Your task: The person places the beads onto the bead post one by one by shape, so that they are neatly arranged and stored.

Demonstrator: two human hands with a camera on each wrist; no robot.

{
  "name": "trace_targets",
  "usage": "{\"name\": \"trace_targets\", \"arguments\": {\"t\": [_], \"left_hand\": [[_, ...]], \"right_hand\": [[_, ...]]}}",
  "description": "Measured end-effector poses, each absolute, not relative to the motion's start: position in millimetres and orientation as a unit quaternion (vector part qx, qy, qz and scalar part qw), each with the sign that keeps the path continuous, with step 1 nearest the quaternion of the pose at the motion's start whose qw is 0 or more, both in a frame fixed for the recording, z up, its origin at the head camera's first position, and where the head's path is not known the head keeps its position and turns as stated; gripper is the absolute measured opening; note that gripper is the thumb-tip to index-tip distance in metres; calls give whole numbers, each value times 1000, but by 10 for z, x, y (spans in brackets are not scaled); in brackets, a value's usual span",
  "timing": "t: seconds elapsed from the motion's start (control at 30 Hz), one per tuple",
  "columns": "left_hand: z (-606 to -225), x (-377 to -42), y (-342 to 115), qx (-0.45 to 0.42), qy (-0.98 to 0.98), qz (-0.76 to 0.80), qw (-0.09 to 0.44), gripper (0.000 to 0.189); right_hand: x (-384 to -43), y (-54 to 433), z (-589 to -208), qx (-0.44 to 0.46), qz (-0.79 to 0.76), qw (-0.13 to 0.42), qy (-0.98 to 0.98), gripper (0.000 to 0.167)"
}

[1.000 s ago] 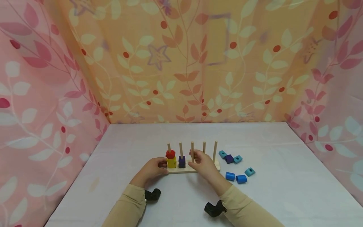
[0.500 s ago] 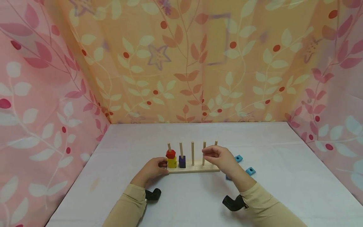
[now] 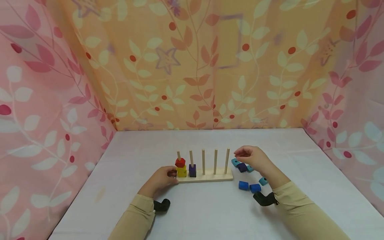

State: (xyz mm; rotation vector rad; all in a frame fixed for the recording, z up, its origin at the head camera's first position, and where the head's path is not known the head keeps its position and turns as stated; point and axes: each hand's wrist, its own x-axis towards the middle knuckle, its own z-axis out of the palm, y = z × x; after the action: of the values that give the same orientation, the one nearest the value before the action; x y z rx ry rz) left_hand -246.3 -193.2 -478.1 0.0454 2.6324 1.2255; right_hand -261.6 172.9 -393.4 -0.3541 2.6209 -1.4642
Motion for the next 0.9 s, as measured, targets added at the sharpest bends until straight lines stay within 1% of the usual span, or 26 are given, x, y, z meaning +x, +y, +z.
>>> {"name": "trace_targets", "arguments": {"t": [0.1, 0.23, 0.4, 0.47, 0.7, 0.9], "left_hand": [[-4768, -2454, -1941, 18, 900, 419, 119, 53], [-4765, -2453, -1945, 21, 899, 421, 119, 52], [-4777, -2468, -1942, 30, 900, 419, 115, 50], [-4779, -2469, -1941, 31, 900, 420, 115, 50], [-4765, -2458, -1942, 28, 900, 418, 118, 52], [-4755, -2453, -1944, 25, 900, 419, 119, 53]], "right_hand": [[-2739, 1802, -3986, -115, -463, 73, 876, 23], [-2873, 1853, -4071, -130, -443, 110, 880, 25], [-2996, 1883, -4148, -142, -402, 150, 892, 21], [-3032, 1887, -4165, -140, -386, 161, 897, 18], [-3124, 1929, -4239, -158, -367, 213, 892, 20], [-3152, 1958, -4280, -172, -366, 233, 884, 23]]}}
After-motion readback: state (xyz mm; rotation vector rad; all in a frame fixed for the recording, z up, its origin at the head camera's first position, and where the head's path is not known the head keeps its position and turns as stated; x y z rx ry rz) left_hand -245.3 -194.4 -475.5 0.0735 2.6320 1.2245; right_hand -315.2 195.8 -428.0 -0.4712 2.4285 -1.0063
